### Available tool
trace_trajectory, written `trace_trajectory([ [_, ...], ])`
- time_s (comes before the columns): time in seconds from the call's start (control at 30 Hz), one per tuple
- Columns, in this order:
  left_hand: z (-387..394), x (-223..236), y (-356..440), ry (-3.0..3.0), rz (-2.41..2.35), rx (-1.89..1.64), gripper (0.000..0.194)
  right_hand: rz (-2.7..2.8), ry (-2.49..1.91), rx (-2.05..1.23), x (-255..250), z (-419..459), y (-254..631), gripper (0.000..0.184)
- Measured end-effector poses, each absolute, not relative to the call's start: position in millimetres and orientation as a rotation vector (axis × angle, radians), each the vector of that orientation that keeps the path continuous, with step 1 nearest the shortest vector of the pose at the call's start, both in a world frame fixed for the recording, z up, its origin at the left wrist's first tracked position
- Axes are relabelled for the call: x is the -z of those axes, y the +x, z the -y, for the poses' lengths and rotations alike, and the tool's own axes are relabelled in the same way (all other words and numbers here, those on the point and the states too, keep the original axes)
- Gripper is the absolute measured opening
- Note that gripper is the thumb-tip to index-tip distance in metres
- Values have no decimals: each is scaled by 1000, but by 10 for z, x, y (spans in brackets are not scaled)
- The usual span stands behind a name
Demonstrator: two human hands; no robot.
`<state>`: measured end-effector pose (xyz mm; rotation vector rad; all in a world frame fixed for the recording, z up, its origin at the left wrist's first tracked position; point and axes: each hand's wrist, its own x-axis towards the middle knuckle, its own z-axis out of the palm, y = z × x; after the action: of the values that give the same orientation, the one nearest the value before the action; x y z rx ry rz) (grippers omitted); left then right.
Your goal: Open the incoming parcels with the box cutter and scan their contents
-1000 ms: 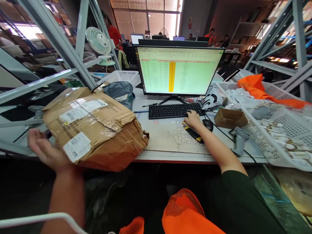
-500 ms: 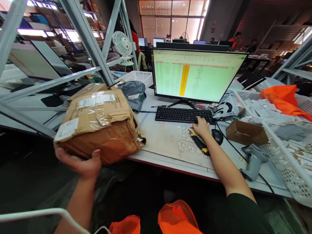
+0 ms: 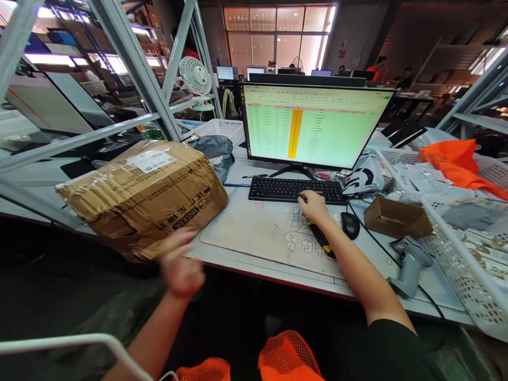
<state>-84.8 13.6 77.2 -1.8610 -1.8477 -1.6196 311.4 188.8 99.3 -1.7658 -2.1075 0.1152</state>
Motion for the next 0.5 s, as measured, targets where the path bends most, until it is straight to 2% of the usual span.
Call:
trace_trajectory([
  [0.07,-538,-766,-241,-2336,1680,1330,35,2174,-1743,-140,-998,-1959,2783,40],
  [0.13,-1107,-807,241,-2653,1584,909,40,2187,-1759,-130,-956,-2058,2476,43],
  [0.17,-1399,-825,416,-2594,1719,773,45,2177,-1774,-115,-929,-2111,2355,45],
  [0.3,-2190,-766,736,-2455,1876,736,54,2126,-1807,-53,-832,-2290,2141,45],
  [0.5,-2332,-544,752,-2381,1874,763,49,2092,-1780,-33,-696,-2374,2199,44],
])
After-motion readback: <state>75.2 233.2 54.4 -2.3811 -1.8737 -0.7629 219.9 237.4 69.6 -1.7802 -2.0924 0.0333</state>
